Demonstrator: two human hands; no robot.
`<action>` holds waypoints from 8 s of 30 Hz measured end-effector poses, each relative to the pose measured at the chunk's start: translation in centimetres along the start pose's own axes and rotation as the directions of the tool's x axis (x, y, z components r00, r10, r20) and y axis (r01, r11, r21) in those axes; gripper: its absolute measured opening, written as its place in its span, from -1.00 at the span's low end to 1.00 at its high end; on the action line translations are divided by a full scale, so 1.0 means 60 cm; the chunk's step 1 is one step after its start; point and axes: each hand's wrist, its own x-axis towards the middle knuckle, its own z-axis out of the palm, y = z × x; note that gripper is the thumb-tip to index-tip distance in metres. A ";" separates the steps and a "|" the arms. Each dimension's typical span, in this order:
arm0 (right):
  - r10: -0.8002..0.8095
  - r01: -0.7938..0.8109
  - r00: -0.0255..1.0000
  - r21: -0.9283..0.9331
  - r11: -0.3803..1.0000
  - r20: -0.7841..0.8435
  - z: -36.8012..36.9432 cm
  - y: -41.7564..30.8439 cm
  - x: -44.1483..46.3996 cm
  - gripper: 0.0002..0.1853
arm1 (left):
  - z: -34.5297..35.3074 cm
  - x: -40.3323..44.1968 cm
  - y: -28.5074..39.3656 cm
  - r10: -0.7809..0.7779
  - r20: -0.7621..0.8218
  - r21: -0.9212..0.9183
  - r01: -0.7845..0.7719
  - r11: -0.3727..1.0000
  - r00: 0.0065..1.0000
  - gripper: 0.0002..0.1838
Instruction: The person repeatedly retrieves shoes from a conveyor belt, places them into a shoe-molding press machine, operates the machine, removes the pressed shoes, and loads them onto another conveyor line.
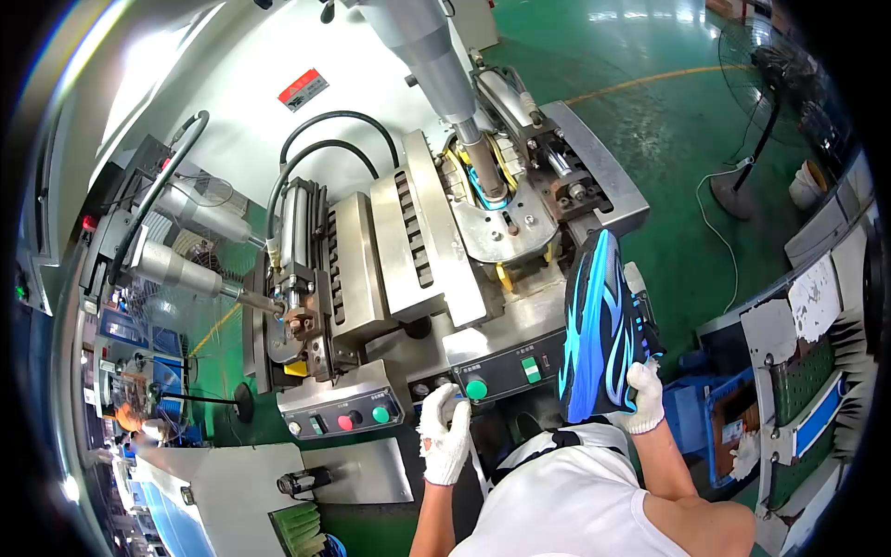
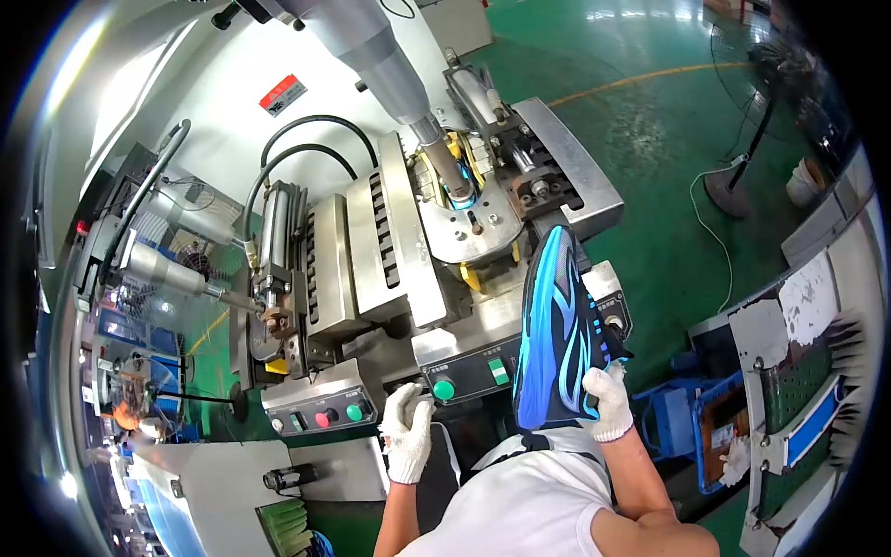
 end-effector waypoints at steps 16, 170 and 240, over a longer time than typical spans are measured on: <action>0.015 -0.016 0.997 -0.013 1.000 -0.070 0.039 -0.011 0.004 -0.32 | 0.044 0.116 0.151 0.157 0.080 -0.161 -0.143 0.977 0.984 -0.48; -0.383 -0.004 0.872 -0.789 0.615 -0.304 -0.216 -0.145 -0.305 -0.43 | 0.326 -0.228 -0.040 -0.082 0.877 0.306 -0.420 0.854 0.473 -0.53; 0.586 -0.340 0.688 -0.523 0.782 0.429 0.397 0.424 0.040 -0.06 | -0.808 0.422 -0.101 0.129 -0.192 0.739 0.057 0.672 0.973 -0.26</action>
